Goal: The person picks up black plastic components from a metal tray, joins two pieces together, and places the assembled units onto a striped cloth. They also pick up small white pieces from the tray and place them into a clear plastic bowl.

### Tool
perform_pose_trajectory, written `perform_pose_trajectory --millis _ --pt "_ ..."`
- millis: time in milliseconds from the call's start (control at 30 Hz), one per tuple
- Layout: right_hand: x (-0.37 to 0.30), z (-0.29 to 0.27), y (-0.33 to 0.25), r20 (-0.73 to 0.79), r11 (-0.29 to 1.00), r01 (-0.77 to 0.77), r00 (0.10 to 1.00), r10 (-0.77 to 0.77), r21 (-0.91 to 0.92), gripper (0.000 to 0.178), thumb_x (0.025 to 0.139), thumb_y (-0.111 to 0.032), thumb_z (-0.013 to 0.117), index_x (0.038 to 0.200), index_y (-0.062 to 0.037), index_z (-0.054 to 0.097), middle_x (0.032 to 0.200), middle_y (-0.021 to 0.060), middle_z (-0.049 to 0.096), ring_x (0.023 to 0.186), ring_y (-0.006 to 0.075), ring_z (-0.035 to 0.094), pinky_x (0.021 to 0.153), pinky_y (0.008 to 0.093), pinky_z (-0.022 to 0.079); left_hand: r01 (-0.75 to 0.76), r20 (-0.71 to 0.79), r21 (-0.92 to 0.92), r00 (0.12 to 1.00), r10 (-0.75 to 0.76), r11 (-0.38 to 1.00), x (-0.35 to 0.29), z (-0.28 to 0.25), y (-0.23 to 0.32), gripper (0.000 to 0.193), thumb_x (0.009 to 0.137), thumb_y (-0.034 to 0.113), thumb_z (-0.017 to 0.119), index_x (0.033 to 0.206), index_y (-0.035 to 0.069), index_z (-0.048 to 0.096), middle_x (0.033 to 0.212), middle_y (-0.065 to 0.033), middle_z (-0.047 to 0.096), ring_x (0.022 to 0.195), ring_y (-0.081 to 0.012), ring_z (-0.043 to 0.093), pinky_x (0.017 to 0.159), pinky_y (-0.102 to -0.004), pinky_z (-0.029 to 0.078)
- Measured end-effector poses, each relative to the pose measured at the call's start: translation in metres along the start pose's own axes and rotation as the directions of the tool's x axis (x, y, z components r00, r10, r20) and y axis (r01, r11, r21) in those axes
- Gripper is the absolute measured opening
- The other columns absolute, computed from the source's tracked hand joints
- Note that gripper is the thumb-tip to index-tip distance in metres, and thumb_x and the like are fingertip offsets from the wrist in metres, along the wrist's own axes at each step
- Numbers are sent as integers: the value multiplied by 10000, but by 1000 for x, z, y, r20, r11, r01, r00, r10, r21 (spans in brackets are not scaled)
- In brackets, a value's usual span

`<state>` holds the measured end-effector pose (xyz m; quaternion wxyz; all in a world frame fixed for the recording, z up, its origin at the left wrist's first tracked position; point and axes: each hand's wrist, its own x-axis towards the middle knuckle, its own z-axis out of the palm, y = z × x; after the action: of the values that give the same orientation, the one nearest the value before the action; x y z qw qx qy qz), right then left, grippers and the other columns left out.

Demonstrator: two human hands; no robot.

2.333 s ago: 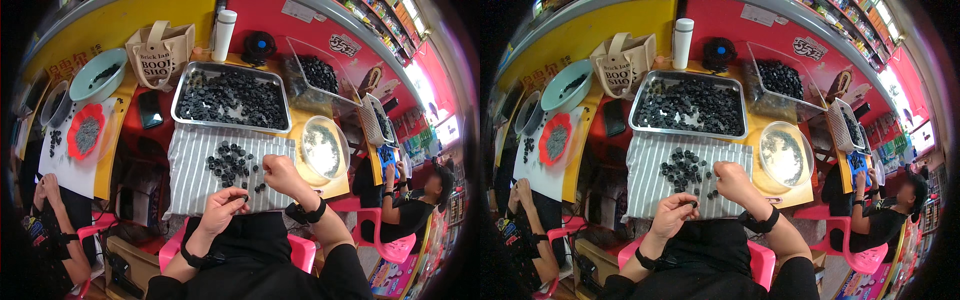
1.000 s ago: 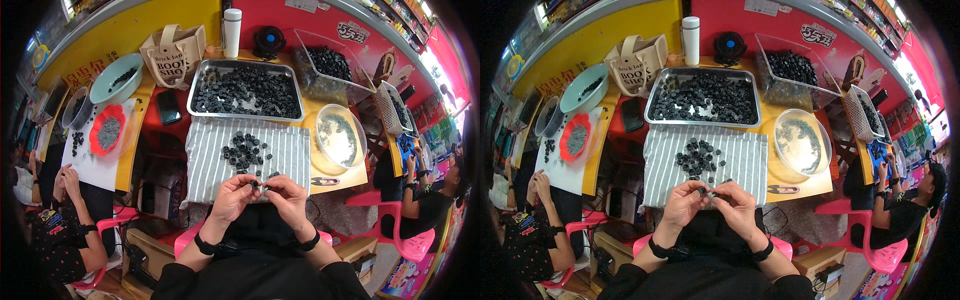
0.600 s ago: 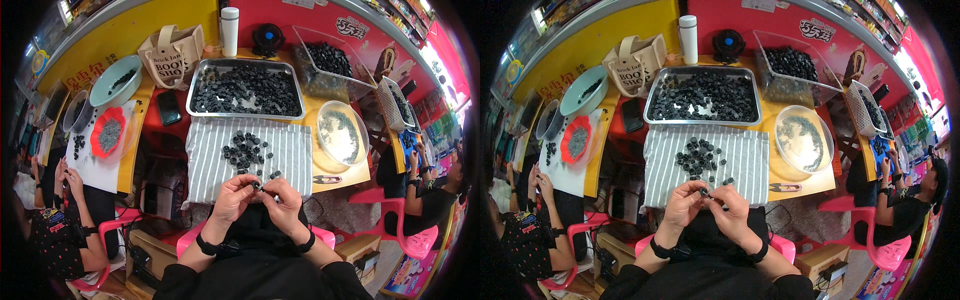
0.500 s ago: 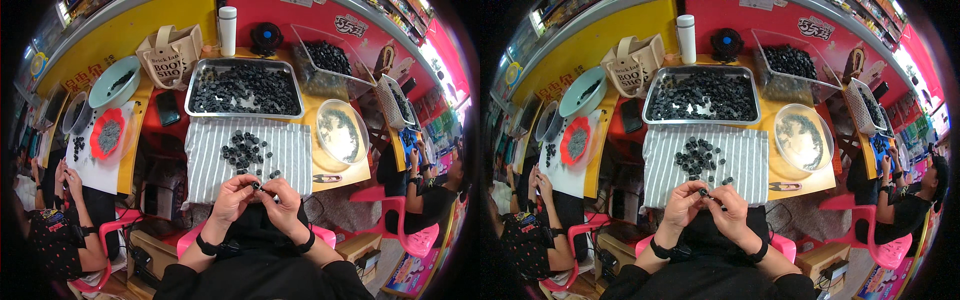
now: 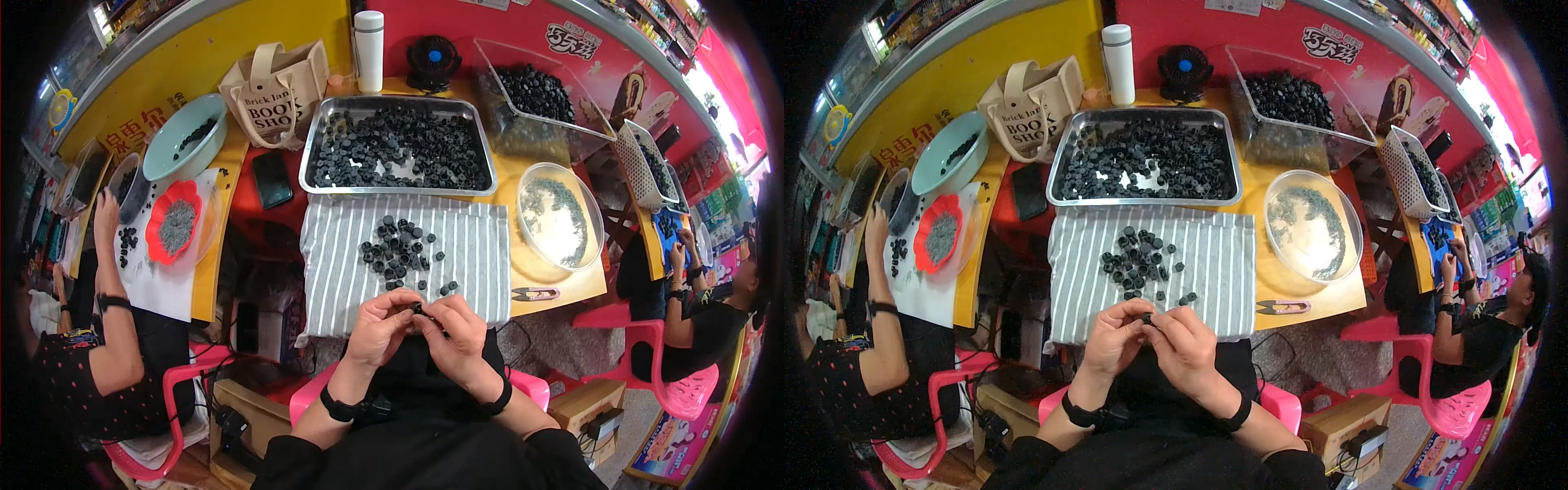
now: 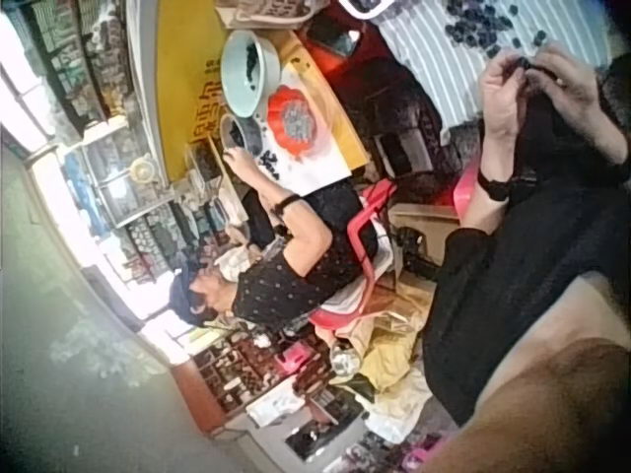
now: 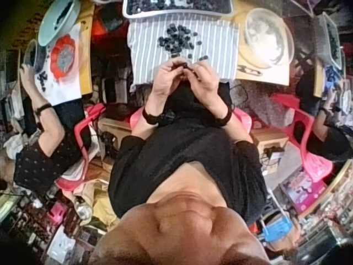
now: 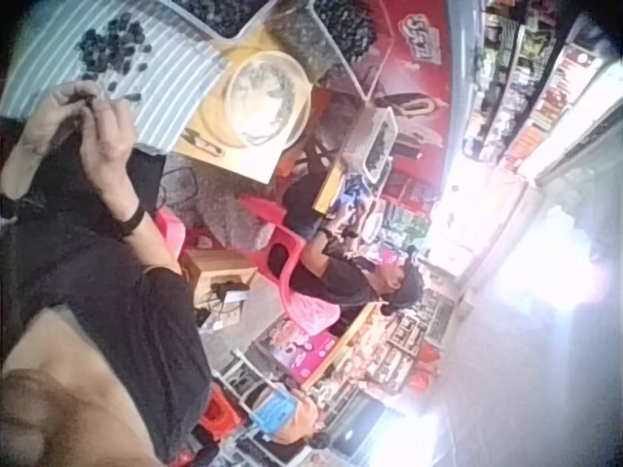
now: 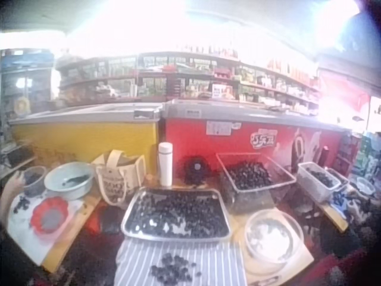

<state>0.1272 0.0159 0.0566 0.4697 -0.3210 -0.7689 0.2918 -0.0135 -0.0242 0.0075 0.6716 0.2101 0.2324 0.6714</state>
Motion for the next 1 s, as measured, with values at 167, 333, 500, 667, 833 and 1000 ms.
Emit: perform_pose_trajectory --millis 167,333,500,667,833,1000 --pt "-1 1 3 -27 1000 -2 1000 2 11 211 727 65 738 920 14 669 783 112 603 641 224 608 547 303 483 12 2 -36 1000 -12 999 0 2 2 198 908 -7 603 1102 -19 643 1069 -60 612 934 -138 610 773 -253 515" --pt "-3 2 5 -38 997 -31 999 34 71 259 723 79 739 963 18 665 788 103 600 639 198 595 540 285 473 18 -32 -67 999 -20 998 -3 5 5 201 919 1 589 1112 -17 643 1098 -81 627 944 -147 622 788 -275 534" --pt "-2 1 2 -36 998 13 999 -10 65 269 729 80 737 978 20 653 806 109 601 642 194 598 542 279 479 15 -12 -94 1000 -16 995 -1 -5 -1 200 931 -1 571 1118 -14 638 1087 -92 643 919 -150 642 806 -294 555" --pt "-4 1 0 -85 997 44 996 -38 66 249 738 81 734 961 28 636 817 114 600 650 193 607 540 267 486 11 -19 -96 1000 -13 995 -1 -1 1 195 938 2 564 1122 -19 623 1073 -93 650 920 -167 650 813 -316 567" --pt "-5 3 2 -93 996 32 995 -24 84 228 742 90 730 937 34 626 825 116 603 654 188 608 533 266 483 15 -25 -98 1000 -18 995 -2 -1 1 198 935 1 569 1126 -20 619 1072 -95 651 940 -173 649 823 -326 568" --pt "-4 3 2 -78 998 41 996 -37 48 224 737 92 732 926 33 628 816 112 599 648 192 605 529 278 479 15 -15 -103 1000 -17 995 -1 -4 -1 198 934 1 571 1125 -19 619 1073 -95 652 953 -174 647 832 -334 567"
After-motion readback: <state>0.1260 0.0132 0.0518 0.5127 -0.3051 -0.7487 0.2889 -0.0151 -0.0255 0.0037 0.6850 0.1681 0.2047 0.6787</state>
